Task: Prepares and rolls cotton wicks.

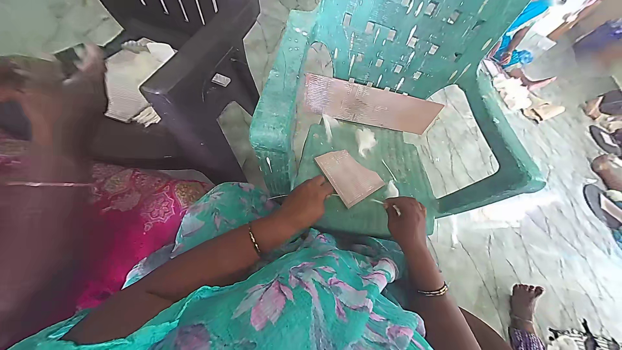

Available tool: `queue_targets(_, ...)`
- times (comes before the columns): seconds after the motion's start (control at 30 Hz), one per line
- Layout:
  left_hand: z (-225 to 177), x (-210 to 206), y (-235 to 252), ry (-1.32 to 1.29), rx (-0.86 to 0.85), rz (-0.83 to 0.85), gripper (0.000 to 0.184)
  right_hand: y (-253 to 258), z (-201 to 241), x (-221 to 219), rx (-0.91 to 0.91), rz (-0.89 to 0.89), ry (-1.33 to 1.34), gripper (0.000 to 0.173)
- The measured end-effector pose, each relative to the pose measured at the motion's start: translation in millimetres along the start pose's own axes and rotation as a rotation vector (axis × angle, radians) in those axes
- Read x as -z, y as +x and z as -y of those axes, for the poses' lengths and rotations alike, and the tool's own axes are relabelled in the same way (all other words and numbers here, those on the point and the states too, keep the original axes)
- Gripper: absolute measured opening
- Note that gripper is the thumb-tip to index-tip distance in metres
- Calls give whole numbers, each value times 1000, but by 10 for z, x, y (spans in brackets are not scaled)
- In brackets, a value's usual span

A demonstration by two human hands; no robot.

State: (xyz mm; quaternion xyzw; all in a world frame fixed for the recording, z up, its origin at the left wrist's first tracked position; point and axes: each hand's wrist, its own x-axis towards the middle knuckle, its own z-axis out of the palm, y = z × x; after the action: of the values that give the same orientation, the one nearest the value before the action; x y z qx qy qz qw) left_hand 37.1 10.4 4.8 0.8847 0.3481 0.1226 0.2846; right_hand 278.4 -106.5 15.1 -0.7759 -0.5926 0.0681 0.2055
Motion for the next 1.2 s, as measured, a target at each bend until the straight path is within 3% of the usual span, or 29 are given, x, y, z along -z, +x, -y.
queue_targets(0.1,108,-9,26,-40,38,-51,19,247,-139,199,-188,-6,72,24)
queue_targets(0.2,107,-38,50,-82,99,44,22,670,-289,244,-315,-13,48,28)
queue_targets(0.33,107,-61,96,-92,129,144,27,1261,-604,-20,-407,42,-44,31)
queue_targets(0.47,104,-20,117,-115,176,229,30,1505,-730,-253,-478,156,-146,31)
queue_targets(0.7,195,-70,158,-133,172,205,27,1257,-841,-27,-532,94,79,33)
queue_targets(0.83,164,-88,152,-108,172,201,26,1105,-851,-57,-506,76,-71,32)
queue_targets(0.93,113,-74,129,-79,193,244,29,1089,-815,-196,-429,47,-167,44)
queue_targets(1.07,73,-59,68,-53,225,294,34,1069,-701,-236,-370,63,-104,43)
queue_targets(1.2,52,-74,-3,-7,205,278,34,941,-581,-123,-379,-54,-44,44)
